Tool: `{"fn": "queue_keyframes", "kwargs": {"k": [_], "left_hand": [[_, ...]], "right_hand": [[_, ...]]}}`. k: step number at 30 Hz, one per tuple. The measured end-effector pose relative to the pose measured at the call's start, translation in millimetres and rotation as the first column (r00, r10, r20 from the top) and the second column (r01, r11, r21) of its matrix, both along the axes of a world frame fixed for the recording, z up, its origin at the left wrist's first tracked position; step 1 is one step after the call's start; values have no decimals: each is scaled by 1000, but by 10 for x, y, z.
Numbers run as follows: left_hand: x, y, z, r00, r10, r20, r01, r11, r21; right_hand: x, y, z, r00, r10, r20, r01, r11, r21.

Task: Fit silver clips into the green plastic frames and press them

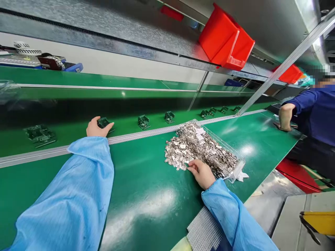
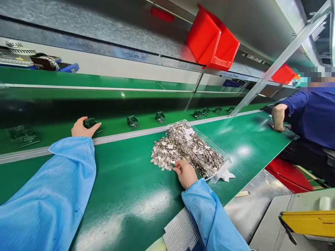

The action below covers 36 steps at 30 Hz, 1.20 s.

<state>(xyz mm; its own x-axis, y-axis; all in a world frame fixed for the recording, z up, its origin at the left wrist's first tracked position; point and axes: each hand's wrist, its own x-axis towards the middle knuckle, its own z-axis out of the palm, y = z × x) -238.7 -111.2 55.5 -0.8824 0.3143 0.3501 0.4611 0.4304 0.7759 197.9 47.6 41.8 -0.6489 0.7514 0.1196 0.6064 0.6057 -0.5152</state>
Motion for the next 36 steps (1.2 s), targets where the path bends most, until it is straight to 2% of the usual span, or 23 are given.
{"fn": "queue_keyframes", "kwargs": {"k": [3,6,8,11,14,16,18,20,22,24,26,28,30,32,36], "left_hand": [[114,21,-3,1000,-24,1,24,1000,13],[422,-75,-48,996,-93,-11,93,995,40],[728,-214,-117,980,-198,-19,199,980,29],[1223,-496,-224,925,-378,39,378,926,-11],[1593,-777,-275,855,-504,122,512,858,-44],[1719,-911,-284,836,-541,92,549,824,-140],[1758,-980,-287,835,-550,21,535,803,-262],[1747,-986,-288,822,-570,-9,534,776,-334],[1749,-952,-279,793,-609,-6,572,749,-334],[1835,-912,-261,767,-642,15,625,741,-246],[2051,-889,-240,728,-674,123,682,730,-43],[2389,-890,-219,618,-723,309,690,687,228],[2786,-910,-194,472,-766,437,628,640,442],[3156,-932,-164,377,-797,472,576,601,554],[3609,-941,-122,285,-836,469,523,546,654]], "right_hand": [[14,-20,13,999,-47,-12,47,999,20],[28,-48,36,996,-86,-34,87,996,33],[44,-88,69,994,-97,-57,99,995,28],[105,-227,175,990,-99,-105,99,995,-3],[238,-486,347,965,-79,-248,61,995,-82],[368,-708,456,929,-63,-365,22,993,-114],[512,-943,516,898,-43,-438,-7,994,-110],[641,-1171,507,873,-30,-487,-31,993,-116],[727,-1379,437,842,-39,-537,-59,985,-164],[761,-1562,343,804,-97,-587,-75,962,-262],[751,-1715,268,740,-223,-635,-64,916,-396],[718,-1833,237,654,-374,-658,-33,854,-519],[684,-1917,244,581,-478,-659,-4,808,-590],[663,-1975,264,552,-517,-655,16,791,-611],[666,-2062,253,569,-512,-643,52,803,-593]]}}
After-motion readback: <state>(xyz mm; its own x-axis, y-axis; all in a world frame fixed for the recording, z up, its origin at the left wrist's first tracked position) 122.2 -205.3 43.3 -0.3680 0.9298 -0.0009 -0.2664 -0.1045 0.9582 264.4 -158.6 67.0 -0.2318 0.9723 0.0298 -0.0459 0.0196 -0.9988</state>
